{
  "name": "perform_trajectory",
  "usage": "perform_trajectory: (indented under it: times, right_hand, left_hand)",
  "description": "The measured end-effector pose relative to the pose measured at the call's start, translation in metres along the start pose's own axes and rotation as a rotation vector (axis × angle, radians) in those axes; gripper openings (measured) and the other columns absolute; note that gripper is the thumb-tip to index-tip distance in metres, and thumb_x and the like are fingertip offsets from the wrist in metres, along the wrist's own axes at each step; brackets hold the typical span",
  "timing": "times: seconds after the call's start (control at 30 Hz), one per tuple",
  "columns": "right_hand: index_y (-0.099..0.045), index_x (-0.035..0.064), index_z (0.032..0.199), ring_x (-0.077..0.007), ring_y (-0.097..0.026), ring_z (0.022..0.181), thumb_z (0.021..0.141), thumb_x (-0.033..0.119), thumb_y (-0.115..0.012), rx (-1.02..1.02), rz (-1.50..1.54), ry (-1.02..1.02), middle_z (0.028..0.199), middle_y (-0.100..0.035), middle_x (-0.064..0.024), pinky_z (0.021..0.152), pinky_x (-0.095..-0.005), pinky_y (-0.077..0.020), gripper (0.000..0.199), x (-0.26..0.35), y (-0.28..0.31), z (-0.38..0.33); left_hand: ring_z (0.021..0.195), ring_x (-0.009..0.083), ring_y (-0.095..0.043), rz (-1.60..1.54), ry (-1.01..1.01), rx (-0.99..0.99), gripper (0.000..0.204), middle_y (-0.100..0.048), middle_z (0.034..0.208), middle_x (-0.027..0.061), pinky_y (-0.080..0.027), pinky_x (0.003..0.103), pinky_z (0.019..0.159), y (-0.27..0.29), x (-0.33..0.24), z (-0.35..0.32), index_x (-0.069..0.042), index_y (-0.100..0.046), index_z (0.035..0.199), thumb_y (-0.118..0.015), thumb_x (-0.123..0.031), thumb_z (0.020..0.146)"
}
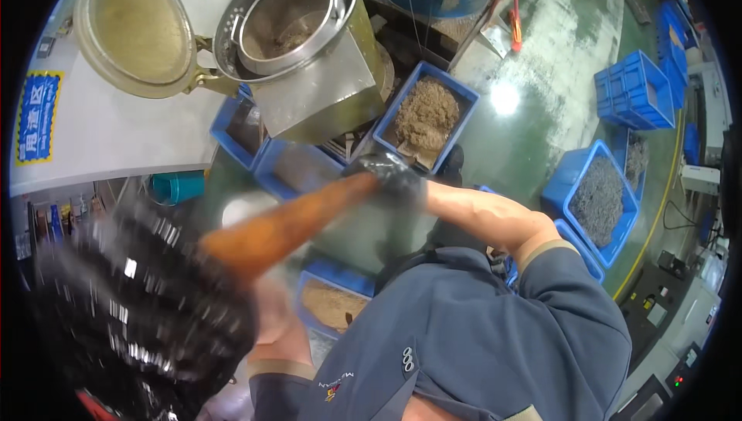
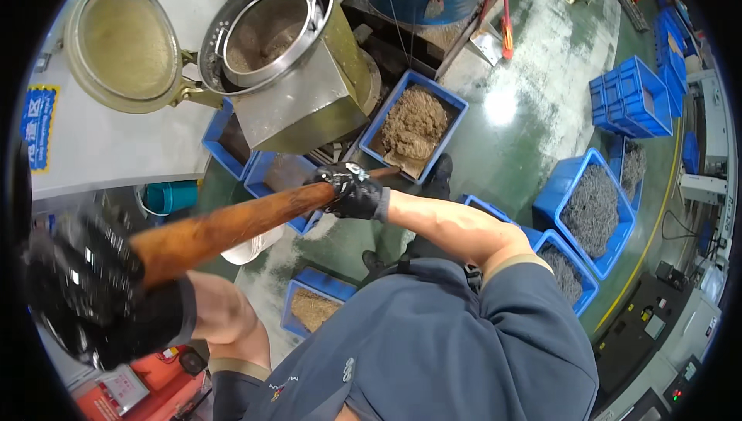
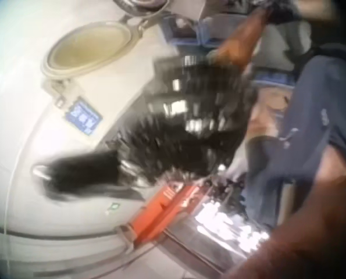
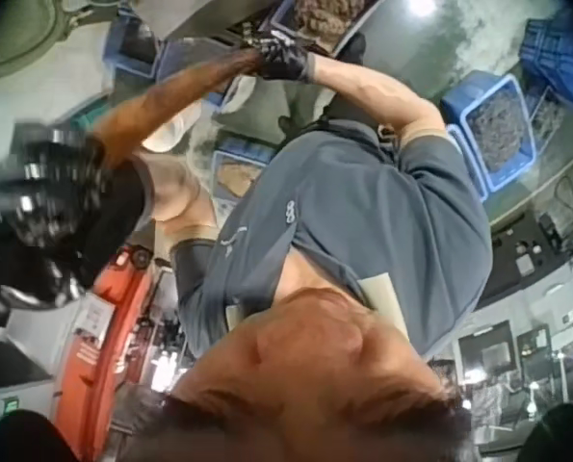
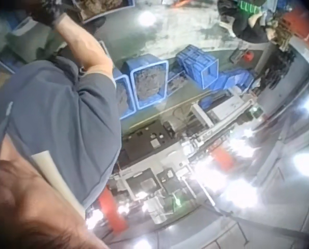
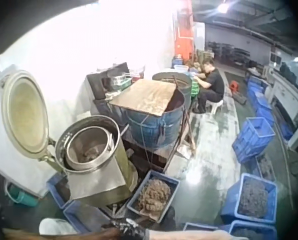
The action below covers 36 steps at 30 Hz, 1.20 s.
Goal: Shoveling brown industrial material from plastic crates into a large metal container in a factory setting.
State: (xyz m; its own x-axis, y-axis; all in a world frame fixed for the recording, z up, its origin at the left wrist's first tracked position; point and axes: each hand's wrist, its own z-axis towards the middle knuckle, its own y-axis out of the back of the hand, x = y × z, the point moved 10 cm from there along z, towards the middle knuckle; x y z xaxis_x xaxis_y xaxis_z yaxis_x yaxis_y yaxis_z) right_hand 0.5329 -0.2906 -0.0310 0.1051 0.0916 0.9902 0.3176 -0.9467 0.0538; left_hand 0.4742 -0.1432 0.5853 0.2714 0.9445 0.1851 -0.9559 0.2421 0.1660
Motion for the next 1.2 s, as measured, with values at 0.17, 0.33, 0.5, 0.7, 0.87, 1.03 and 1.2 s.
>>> perform_trajectory:
  times: [0.17, 0.33, 0.5, 0.7, 0.87, 1.03, 1.2]
  right_hand:
    - [-0.063, 0.0143, 0.099, -0.0305, -0.064, 0.080, 0.066, 0.017, -0.073, 0.100, -0.132, 0.257, 0.085, -0.065, -0.0088, 0.070, -0.0408, -0.0508, 0.034, 0.090, -0.095, 0.023]
    - [-0.063, 0.0148, 0.098, -0.0324, -0.063, 0.079, 0.067, 0.017, -0.069, 0.306, -0.301, 0.504, 0.080, -0.063, -0.0095, 0.067, -0.0442, -0.0498, 0.032, 0.165, -0.155, -0.032]
    - [-0.065, 0.0186, 0.096, -0.0327, -0.062, 0.077, 0.069, 0.022, -0.068, 0.462, -0.544, 0.416, 0.080, -0.062, -0.0099, 0.068, -0.0463, -0.0487, 0.026, 0.107, -0.239, -0.062]
    - [-0.066, 0.0196, 0.091, -0.0320, -0.062, 0.078, 0.069, 0.020, -0.068, 0.416, -0.542, 0.469, 0.080, -0.062, -0.0082, 0.067, -0.0474, -0.0470, 0.023, 0.080, -0.287, -0.097]
    - [-0.063, 0.0121, 0.095, -0.0355, -0.060, 0.080, 0.069, 0.019, -0.068, 0.210, -0.676, 0.481, 0.081, -0.060, -0.0115, 0.070, -0.0486, -0.0467, 0.027, 0.046, -0.252, -0.090]
    - [-0.068, 0.0091, 0.096, -0.0334, -0.063, 0.082, 0.074, 0.018, -0.062, 0.172, -0.823, 0.385, 0.086, -0.065, -0.0131, 0.072, -0.0459, -0.0500, 0.024, 0.048, -0.193, -0.082]
    - [-0.069, 0.0071, 0.097, -0.0332, -0.066, 0.086, 0.088, 0.028, -0.048, -0.104, -0.711, -0.434, 0.096, -0.068, -0.0172, 0.074, -0.0445, -0.0514, 0.031, -0.075, -0.065, -0.095]
  left_hand:
    - [0.060, 0.0242, -0.062, -0.501, 0.169, 0.057, 0.040, -0.064, 0.079, 0.0185, -0.055, 0.040, 0.057, 0.035, 0.049, -0.058, 0.012, -0.054, 0.117, -0.056, -0.018, 0.091]
    - [0.045, 0.0180, -0.044, -0.058, 0.681, 0.237, 0.048, -0.048, 0.063, 0.0080, -0.044, 0.034, 0.045, 0.153, 0.142, -0.171, 0.005, -0.046, 0.129, -0.047, -0.027, 0.092]
    - [0.042, 0.0142, -0.038, -0.787, 1.220, -0.091, 0.050, -0.045, 0.059, 0.0026, -0.037, 0.028, 0.048, 0.197, 0.145, -0.274, 0.006, -0.039, 0.134, -0.042, -0.022, 0.093]
    - [0.058, 0.0217, -0.057, 0.070, 1.019, 0.429, 0.050, -0.056, 0.065, 0.0086, -0.056, 0.039, 0.074, 0.281, 0.143, -0.332, 0.011, -0.054, 0.111, -0.040, -0.033, 0.094]
    - [0.087, 0.0255, -0.065, -0.375, 0.943, 0.728, 0.026, -0.066, 0.100, 0.0186, -0.047, 0.044, 0.095, 0.246, 0.145, -0.317, 0.001, -0.065, 0.100, -0.053, -0.021, 0.092]
    - [0.098, 0.0216, -0.066, -0.382, 1.305, 1.238, 0.038, -0.068, 0.108, 0.0127, -0.051, 0.033, 0.088, 0.224, 0.149, -0.322, 0.004, -0.055, 0.126, -0.058, -0.016, 0.093]
    - [0.087, 0.0252, -0.070, -0.369, 0.653, 2.000, 0.037, -0.067, 0.110, 0.0174, -0.055, 0.034, 0.076, 0.152, 0.090, -0.311, -0.004, -0.062, 0.120, -0.066, -0.016, 0.085]
